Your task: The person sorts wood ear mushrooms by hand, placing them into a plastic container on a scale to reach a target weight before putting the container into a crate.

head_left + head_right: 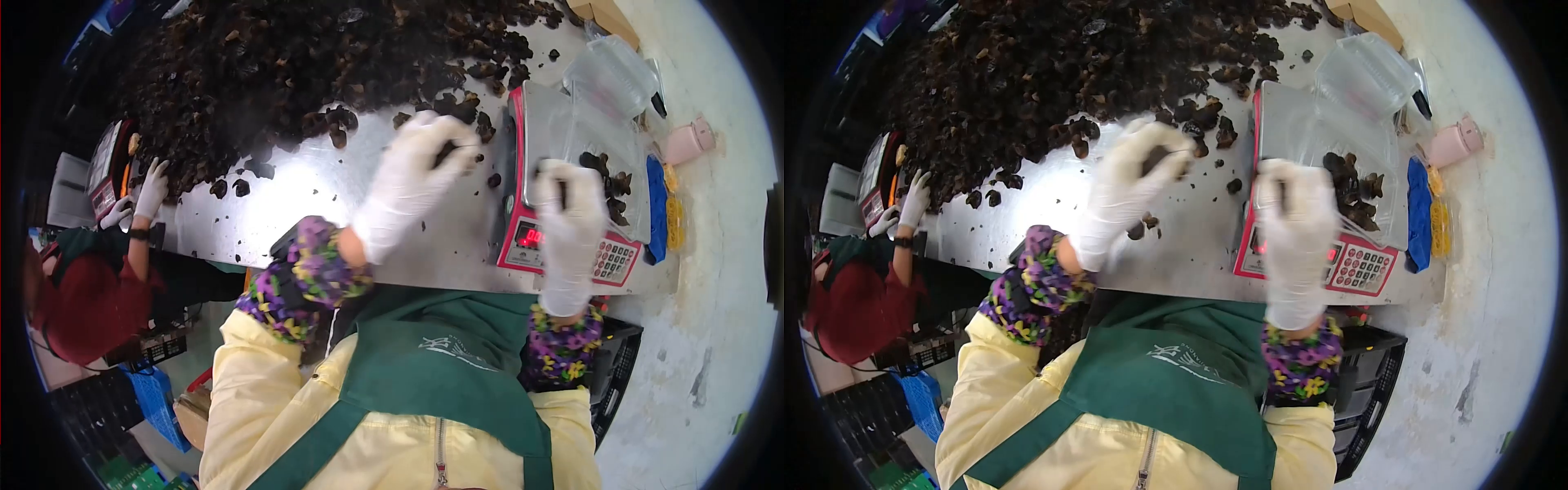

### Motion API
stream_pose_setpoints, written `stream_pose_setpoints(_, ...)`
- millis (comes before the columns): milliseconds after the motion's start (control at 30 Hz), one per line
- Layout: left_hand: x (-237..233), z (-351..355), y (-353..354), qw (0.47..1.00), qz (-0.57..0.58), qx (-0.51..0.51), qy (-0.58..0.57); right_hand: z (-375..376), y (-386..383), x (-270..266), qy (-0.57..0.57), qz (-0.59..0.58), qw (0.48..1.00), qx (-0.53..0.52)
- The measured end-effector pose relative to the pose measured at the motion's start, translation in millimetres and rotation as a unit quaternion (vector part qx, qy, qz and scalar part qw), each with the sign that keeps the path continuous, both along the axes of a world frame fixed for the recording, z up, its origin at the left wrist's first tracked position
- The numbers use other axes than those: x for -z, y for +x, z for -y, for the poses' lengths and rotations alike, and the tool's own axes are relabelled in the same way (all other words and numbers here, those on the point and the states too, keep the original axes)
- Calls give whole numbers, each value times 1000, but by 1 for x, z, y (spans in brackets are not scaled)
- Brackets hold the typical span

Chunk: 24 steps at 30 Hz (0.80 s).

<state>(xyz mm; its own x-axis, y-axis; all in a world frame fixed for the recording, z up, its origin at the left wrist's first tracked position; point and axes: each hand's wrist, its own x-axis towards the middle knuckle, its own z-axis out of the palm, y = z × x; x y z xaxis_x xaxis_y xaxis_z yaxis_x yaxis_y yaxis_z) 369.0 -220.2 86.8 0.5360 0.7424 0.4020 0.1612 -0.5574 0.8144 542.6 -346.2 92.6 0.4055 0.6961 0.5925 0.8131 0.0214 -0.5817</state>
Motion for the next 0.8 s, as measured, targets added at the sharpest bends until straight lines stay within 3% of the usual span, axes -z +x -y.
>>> stream_pose_setpoints(67, -17, 11, 45, 993, 22, -2, 116, 8, 35, -15, 23, 20, 997, 65)
stream_pose_setpoints(200, -29, 43, 138, 995, 73, 12, 74, 23, 101, -15, -37, 4, 992, 118)
stream_pose_setpoints(333, -15, 63, 189, 995, -19, 8, 95, 29, 136, 4, -122, 21, 985, 117)
stream_pose_setpoints(367, -11, 60, 193, 993, -83, 63, 56, 30, 142, 10, -102, 18, 989, 103)
stream_pose_setpoints(467, 4, 59, 182, 990, 3, 12, 143, 37, 140, 7, -80, 6, 995, 61)
stream_pose_setpoints(567, -3, 41, 150, 992, 32, 61, 106, 42, 136, 5, -104, 137, 983, 69)
stream_pose_setpoints(667, 9, 3, 110, 992, 61, 38, 106, 43, 129, 1, -167, 36, 982, 76)
stream_pose_setpoints(733, 21, -34, 72, 999, 22, -4, 46, 42, 125, 2, -149, 34, 984, 89)
stream_pose_setpoints(800, 43, -77, 38, 987, -70, -106, 95, 41, 118, 0, -65, 92, 985, 131)
